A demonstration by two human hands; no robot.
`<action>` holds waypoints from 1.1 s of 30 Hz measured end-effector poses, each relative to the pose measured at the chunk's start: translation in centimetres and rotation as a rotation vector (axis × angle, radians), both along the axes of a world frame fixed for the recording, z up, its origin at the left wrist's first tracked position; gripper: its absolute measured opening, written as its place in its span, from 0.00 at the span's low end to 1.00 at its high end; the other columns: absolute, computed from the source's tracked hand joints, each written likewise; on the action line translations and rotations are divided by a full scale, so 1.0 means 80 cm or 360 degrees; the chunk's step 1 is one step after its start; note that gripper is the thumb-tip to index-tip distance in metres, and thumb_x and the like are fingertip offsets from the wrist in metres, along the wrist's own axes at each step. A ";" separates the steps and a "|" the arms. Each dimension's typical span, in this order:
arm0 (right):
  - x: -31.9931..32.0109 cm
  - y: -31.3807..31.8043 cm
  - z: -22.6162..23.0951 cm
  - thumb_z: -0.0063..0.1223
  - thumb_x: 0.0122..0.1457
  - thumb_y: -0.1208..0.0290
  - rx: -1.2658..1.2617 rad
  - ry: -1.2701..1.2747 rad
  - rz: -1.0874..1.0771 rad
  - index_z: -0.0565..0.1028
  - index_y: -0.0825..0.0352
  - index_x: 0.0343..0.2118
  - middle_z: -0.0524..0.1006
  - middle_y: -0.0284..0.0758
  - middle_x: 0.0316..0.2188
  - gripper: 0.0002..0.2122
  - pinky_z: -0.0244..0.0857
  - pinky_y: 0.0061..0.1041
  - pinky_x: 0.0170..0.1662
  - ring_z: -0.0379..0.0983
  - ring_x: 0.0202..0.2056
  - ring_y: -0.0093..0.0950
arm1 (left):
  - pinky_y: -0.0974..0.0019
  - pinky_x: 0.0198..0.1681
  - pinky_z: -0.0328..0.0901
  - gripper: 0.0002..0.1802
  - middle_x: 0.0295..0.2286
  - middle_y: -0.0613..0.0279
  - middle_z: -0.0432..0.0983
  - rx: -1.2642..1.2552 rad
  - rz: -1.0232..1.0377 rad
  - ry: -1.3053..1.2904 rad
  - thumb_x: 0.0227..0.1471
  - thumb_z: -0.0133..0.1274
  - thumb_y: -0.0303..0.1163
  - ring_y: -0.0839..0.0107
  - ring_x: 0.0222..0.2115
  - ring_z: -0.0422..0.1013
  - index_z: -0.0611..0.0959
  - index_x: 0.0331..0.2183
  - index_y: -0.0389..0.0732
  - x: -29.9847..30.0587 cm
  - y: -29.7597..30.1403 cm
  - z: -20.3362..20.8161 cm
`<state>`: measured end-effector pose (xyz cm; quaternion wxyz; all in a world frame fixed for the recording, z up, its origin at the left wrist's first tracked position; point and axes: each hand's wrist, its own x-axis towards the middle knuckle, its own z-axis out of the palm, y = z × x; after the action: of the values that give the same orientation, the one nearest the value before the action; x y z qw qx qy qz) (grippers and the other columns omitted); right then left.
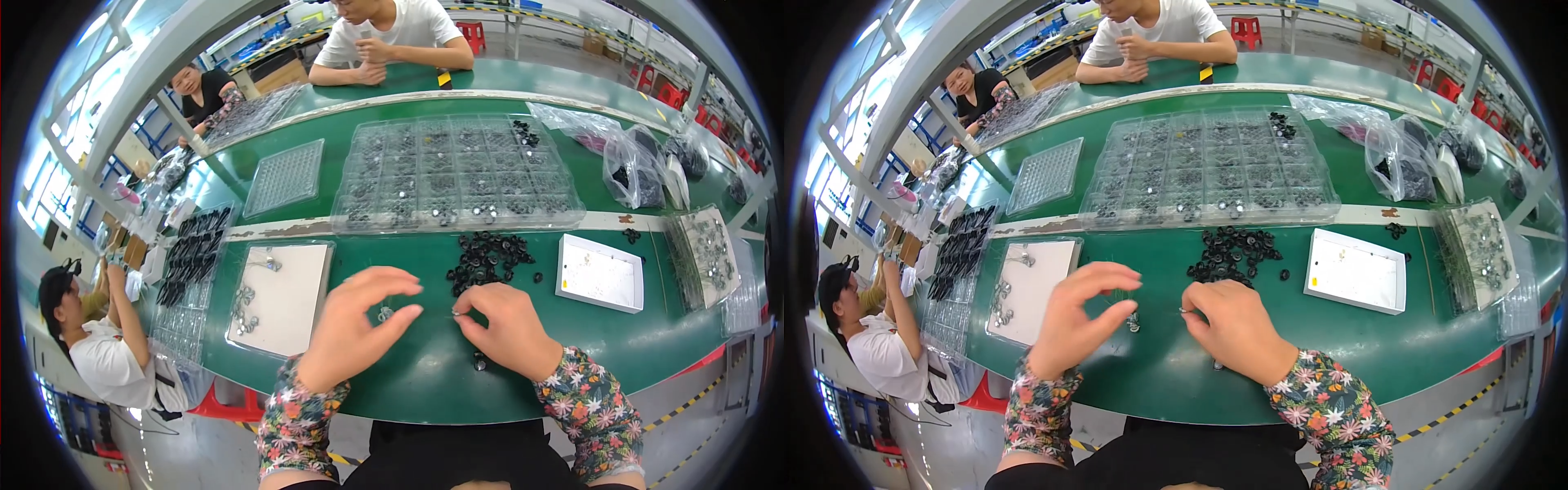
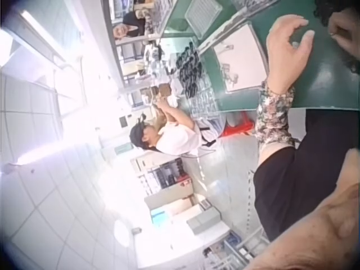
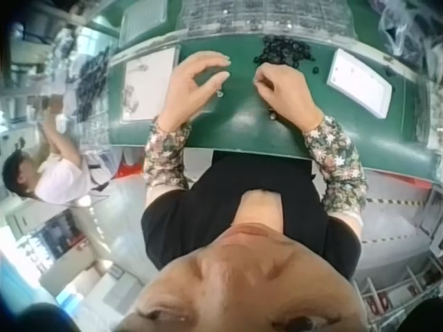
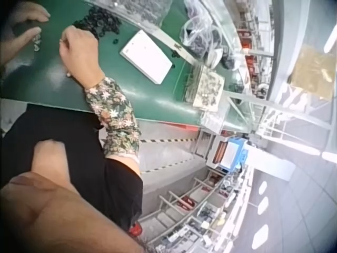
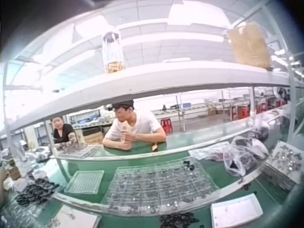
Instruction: The person assembles small plastic housing and metal components by hand at an electronics factory workstation.
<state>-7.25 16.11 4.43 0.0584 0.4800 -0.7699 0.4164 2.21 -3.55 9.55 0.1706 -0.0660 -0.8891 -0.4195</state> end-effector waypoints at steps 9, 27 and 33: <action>-0.003 0.022 -0.003 0.60 0.44 0.80 -0.0117 -0.0129 0.0037 0.74 0.65 0.28 0.77 0.34 0.25 0.08 0.67 0.30 0.33 0.74 0.29 0.34 | 0.76 0.36 0.66 0.06 0.30 0.66 0.76 0.0956 -0.0321 -0.0694 0.56 0.52 0.26 0.80 0.32 0.71 0.78 0.35 0.35 -0.036 0.035 -0.073; 0.000 0.017 -0.007 0.56 0.51 0.81 -0.0440 -0.0946 -0.0003 0.75 0.69 0.32 0.75 0.35 0.29 0.05 0.69 0.23 0.36 0.74 0.32 0.26 | 0.70 0.36 0.69 0.03 0.31 0.58 0.76 0.1689 -0.0459 -0.0847 0.53 0.52 0.22 0.71 0.31 0.74 0.76 0.33 0.36 -0.040 0.026 -0.092; -0.001 0.019 -0.014 0.57 0.50 0.81 -0.0501 -0.0746 0.0013 0.75 0.70 0.31 0.75 0.35 0.32 0.06 0.69 0.22 0.37 0.74 0.34 0.27 | 0.70 0.37 0.68 0.11 0.35 0.57 0.77 0.1938 -0.0552 -0.0802 0.53 0.52 0.20 0.71 0.33 0.74 0.78 0.41 0.34 -0.038 0.030 -0.094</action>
<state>-7.29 17.65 3.28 -0.0491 0.3587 -0.6865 0.6306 -0.84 -1.16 2.04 -0.1047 -0.0001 -0.4837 -0.8689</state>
